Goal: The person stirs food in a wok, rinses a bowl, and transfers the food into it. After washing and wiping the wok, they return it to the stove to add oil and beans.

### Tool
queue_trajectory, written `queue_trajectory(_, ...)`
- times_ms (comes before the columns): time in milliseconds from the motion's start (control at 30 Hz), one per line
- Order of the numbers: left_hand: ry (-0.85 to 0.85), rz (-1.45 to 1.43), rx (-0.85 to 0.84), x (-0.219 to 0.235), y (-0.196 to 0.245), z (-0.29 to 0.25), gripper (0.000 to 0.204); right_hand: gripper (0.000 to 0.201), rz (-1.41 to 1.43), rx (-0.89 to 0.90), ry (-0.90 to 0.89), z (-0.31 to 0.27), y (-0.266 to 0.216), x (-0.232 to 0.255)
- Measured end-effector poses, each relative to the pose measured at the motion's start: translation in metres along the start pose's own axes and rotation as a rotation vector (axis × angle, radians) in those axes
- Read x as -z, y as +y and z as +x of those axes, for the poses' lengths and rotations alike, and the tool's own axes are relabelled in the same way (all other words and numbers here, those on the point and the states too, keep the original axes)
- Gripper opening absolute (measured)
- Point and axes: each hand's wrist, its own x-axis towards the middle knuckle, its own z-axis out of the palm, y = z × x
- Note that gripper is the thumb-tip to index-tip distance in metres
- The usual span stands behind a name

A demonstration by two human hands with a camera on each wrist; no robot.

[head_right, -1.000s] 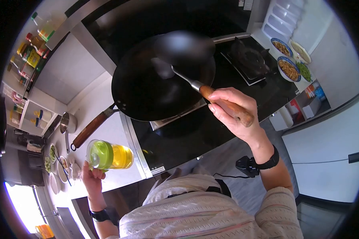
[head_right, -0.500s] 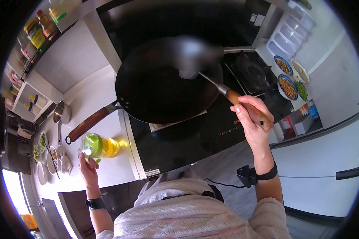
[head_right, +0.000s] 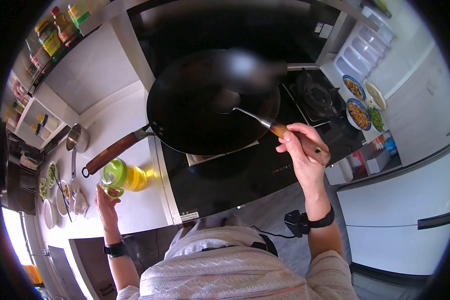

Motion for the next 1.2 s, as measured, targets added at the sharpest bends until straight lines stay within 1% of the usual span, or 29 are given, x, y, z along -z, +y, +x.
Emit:
queue_trajectory(67,0.050,0.072,-0.065,0.021,-0.011,0.006,0.031,0.013,-0.022,-0.012,0.012,0.003,-0.004,-0.004)
queue_trajectory(100,0.091,0.172,-0.071,0.041,-0.020,0.011,0.037,0.013,-0.056,0.009,0.022,0.005,-0.006,-0.004)
queue_trajectory(133,0.092,0.175,-0.069,0.059,-0.030,0.018,0.037,0.013,-0.091,0.030,0.032,0.006,-0.007,-0.003)
queue_trajectory(167,0.094,0.368,-0.167,0.075,-0.040,0.025,0.041,0.012,-0.143,0.072,0.049,0.007,-0.011,-0.001)
queue_trajectory(200,0.095,0.559,-0.264,0.077,-0.041,0.025,0.045,0.013,-0.160,0.067,0.063,0.006,-0.016,0.002)
queue_trajectory(233,0.106,0.767,-0.217,0.075,-0.031,0.020,0.041,0.013,-0.167,0.068,0.055,0.006,-0.023,0.004)
queue_trajectory(267,0.108,0.763,-0.211,0.076,-0.034,0.026,0.041,0.013,-0.177,0.069,0.045,0.007,-0.028,0.005)
queue_trajectory(300,0.131,0.994,-0.407,0.082,-0.039,0.036,0.036,0.013,-0.170,0.020,0.041,0.007,-0.033,0.004)
queue_trajectory(333,0.152,1.220,-0.607,0.087,-0.046,0.047,0.032,0.013,-0.180,0.023,0.034,0.007,-0.032,-0.002)
queue_trajectory(367,0.166,1.265,-0.655,0.091,-0.054,0.058,0.030,0.013,-0.111,0.007,0.026,0.008,-0.028,-0.010)
queue_trajectory(400,0.170,1.258,-0.645,0.093,-0.059,0.067,0.030,0.013,-0.041,-0.011,0.016,0.011,-0.023,-0.017)
queue_trajectory(467,0.090,1.235,-0.424,0.097,-0.068,0.075,0.029,0.012,-0.089,0.003,0.020,0.018,-0.014,-0.022)
queue_trajectory(500,0.150,1.316,-0.428,0.096,-0.071,0.073,0.024,0.012,-0.125,0.030,0.041,0.020,-0.013,-0.020)
queue_trajectory(533,0.153,1.309,-0.423,0.095,-0.072,0.070,0.024,0.012,-0.159,0.062,0.062,0.024,-0.013,-0.016)
queue_trajectory(600,0.272,1.314,-0.360,0.093,-0.074,0.062,0.018,0.013,-0.191,0.037,0.066,0.020,-0.025,0.002)
queue_trajectory(633,0.323,1.278,-0.426,0.092,-0.079,0.058,0.015,0.014,-0.175,0.008,0.056,0.017,-0.030,0.012)
queue_trajectory(667,0.324,1.270,-0.421,0.092,-0.081,0.056,0.015,0.015,-0.160,-0.021,0.047,0.014,-0.034,0.017)
queue_trajectory(700,0.326,1.264,-0.451,0.091,-0.081,0.055,0.015,0.017,-0.161,-0.062,0.069,0.011,-0.035,0.015)
queue_trajectory(733,0.328,1.259,-0.483,0.090,-0.082,0.054,0.015,0.016,-0.134,-0.049,0.080,0.008,-0.033,0.008)
queue_trajectory(800,0.345,1.261,-0.486,0.091,-0.086,0.057,0.015,0.016,-0.099,-0.046,0.083,0.011,-0.020,-0.005)
queue_trajectory(833,0.354,1.262,-0.463,0.093,-0.088,0.058,0.014,0.015,-0.092,0.006,0.084,0.015,-0.009,-0.007)
queue_trajectory(867,0.365,1.262,-0.441,0.094,-0.089,0.060,0.014,0.015,-0.089,0.010,0.084,0.015,-0.010,-0.007)
queue_trajectory(933,0.372,1.248,-0.440,0.097,-0.091,0.062,0.014,0.016,-0.170,0.017,0.100,0.018,-0.012,-0.004)
queue_trajectory(967,0.374,1.237,-0.435,0.097,-0.093,0.063,0.013,0.015,-0.164,0.000,0.103,0.017,-0.021,-0.001)
queue_trajectory(1067,0.384,1.254,-0.401,0.098,-0.094,0.064,0.014,0.016,-0.157,-0.013,0.052,0.007,-0.032,0.010)
queue_trajectory(1200,0.387,1.272,-0.412,0.098,-0.095,0.064,0.015,0.016,-0.153,-0.028,0.069,-0.007,-0.030,0.002)
